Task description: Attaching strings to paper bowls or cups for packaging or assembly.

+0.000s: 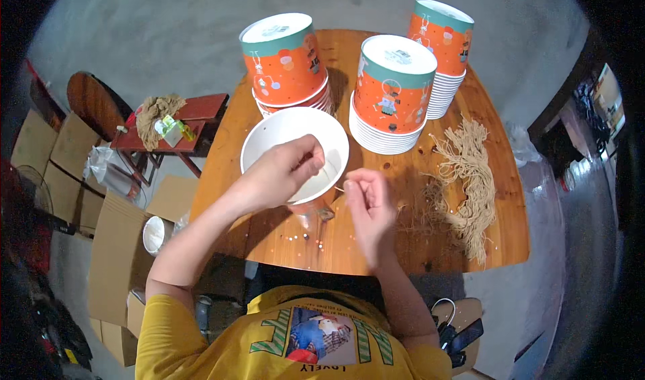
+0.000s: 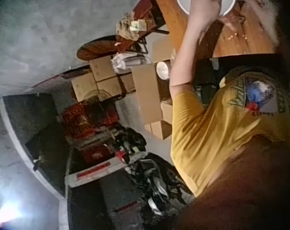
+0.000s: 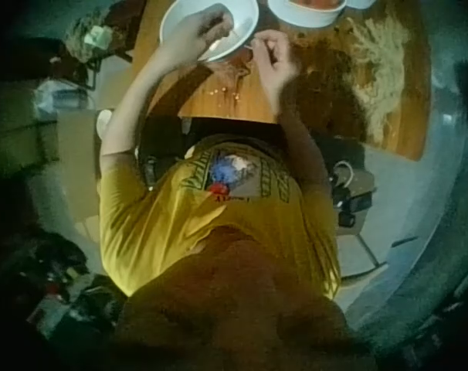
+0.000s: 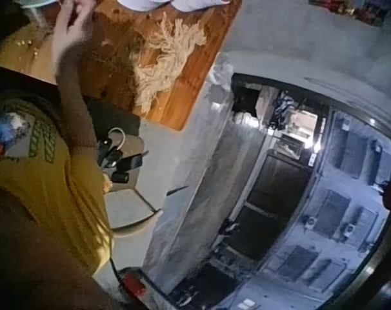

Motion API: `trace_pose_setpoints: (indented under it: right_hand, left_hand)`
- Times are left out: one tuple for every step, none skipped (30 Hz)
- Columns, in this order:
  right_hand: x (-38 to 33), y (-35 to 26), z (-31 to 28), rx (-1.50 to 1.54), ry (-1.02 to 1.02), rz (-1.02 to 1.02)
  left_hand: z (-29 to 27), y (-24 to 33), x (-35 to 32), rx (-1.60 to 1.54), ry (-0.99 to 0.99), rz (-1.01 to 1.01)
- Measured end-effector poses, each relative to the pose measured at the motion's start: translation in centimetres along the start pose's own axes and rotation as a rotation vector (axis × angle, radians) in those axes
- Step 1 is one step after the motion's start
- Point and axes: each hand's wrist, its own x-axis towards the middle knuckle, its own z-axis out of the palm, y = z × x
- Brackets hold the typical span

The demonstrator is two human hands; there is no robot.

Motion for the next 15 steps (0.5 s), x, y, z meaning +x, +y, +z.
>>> trace_pose_setpoints:
  right_hand:
    - [0.3,-0.1,-0.2,-0.028,0.001,-0.069]
    - [0.8,-0.3,-0.2,-0.057,0.002,-0.138]
    - [1.3,-0.7,0.0,0.026,-0.004,-0.128]
    - [1.8,-1.3,0.0,0.024,-0.01,-0.132]
    - [2.3,-2.1,-0.2,-0.1,-0.111,-0.033]
    - [2.8,-2.5,-0.2,-0.225,-0.212,0.066]
    - [3.3,-0.6,0.0,-0.227,-0.166,-0.068]
    - [3.5,-0.5,0.1,-0.231,-0.169,-0.073]
    - [3.7,-0.5,0.1,-0.184,-0.188,0.028]
    - [3.9,-0.6,0.1,-0.137,-0.207,0.129]
    - [3.9,-0.8,0.2,-0.14,-0.21,0.125]
    - [3.8,-1.1,0.3,-0.1,-0.206,0.145]
    - [3.7,-1.3,0.3,-0.06,-0.203,0.166]
    - [3.7,-1.2,0.3,-0.063,-0.205,0.164]
    - [3.7,-1.0,0.3,-0.099,-0.207,0.162]
  left_hand:
    - [-0.4,0.1,0.0,-0.045,0.002,-0.009]
    - [-0.6,0.2,0.0,-0.047,0.007,-0.009]
    - [-0.7,0.3,0.1,-0.053,0.023,0.012]
    - [-0.8,0.3,0.1,-0.057,0.042,0.032]
    - [-0.8,0.4,0.1,-0.058,0.049,0.032]
    - [-0.7,0.5,0.1,-0.083,0.065,0.053]
    - [-0.4,0.8,0.3,-0.108,0.074,0.082]
    - [-0.4,1.1,0.3,-0.167,0.072,0.046]
    - [-0.3,0.9,0.2,-0.169,0.078,0.05]
    - [-0.1,0.5,0.1,-0.267,0.08,0.03]
    - [0.0,0.4,0.0,-0.364,0.082,0.01]
    - [0.1,0.4,-0.2,-0.532,0.008,-0.083]
    - [0.1,0.5,-0.4,-0.698,-0.068,-0.178]
    - [0.2,0.4,-0.3,-0.71,-0.081,-0.217]
    - [0.2,0.2,-0.2,-0.713,-0.078,-0.214]
